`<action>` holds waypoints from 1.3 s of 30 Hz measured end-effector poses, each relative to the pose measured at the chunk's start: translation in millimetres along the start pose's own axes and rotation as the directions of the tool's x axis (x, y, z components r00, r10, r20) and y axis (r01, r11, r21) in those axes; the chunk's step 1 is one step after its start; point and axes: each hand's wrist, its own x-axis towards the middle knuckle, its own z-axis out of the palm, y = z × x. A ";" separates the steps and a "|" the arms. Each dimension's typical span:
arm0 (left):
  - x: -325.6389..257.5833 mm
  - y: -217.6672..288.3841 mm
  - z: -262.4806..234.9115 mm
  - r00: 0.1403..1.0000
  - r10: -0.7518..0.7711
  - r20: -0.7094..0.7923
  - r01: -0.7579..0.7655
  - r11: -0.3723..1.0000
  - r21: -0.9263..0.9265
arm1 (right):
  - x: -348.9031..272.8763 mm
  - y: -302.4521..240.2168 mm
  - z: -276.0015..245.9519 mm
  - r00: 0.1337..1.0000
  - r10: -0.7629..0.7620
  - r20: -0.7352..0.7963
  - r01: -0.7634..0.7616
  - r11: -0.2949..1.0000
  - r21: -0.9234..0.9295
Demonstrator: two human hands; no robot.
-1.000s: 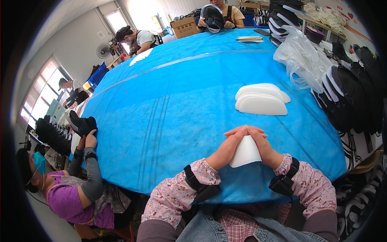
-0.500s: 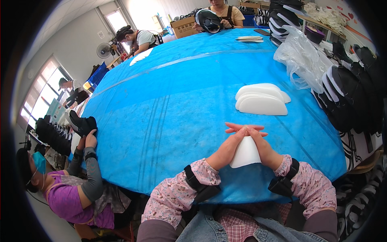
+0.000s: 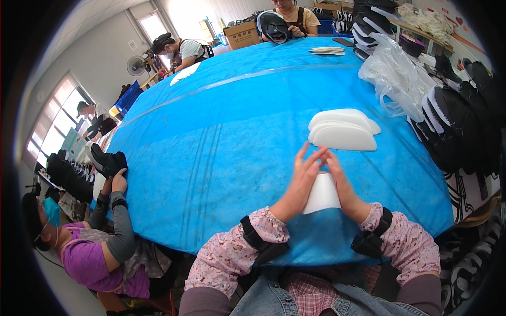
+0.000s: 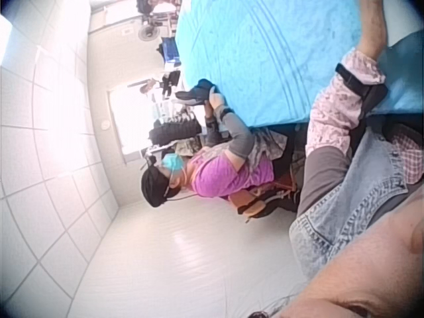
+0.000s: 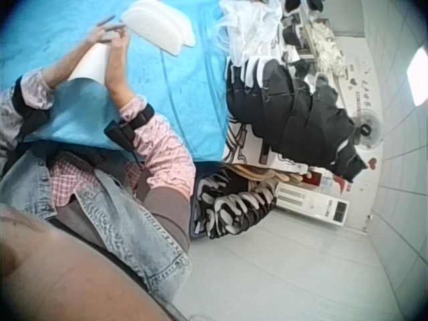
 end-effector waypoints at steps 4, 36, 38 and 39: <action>9.6 6.4 -19.0 0.983 0.179 -0.034 -0.149 0.894 0.422 | 13.6 -7.0 -19.2 0.996 -0.080 -0.037 0.075 0.991 -0.113; 6.1 5.3 -7.7 0.995 -0.032 -0.093 0.021 0.994 -0.112 | 15.9 -21.1 -22.9 0.990 0.135 -0.031 -0.137 0.987 -0.080; 6.5 5.0 -11.3 1.000 -0.014 -0.023 0.013 0.999 -0.038 | 15.7 -21.1 -24.1 0.991 0.129 -0.033 -0.131 0.987 -0.094; 6.5 5.0 -11.3 1.000 -0.014 -0.021 0.013 0.999 -0.039 | 15.6 -21.2 -24.8 0.992 0.122 -0.033 -0.125 0.986 -0.108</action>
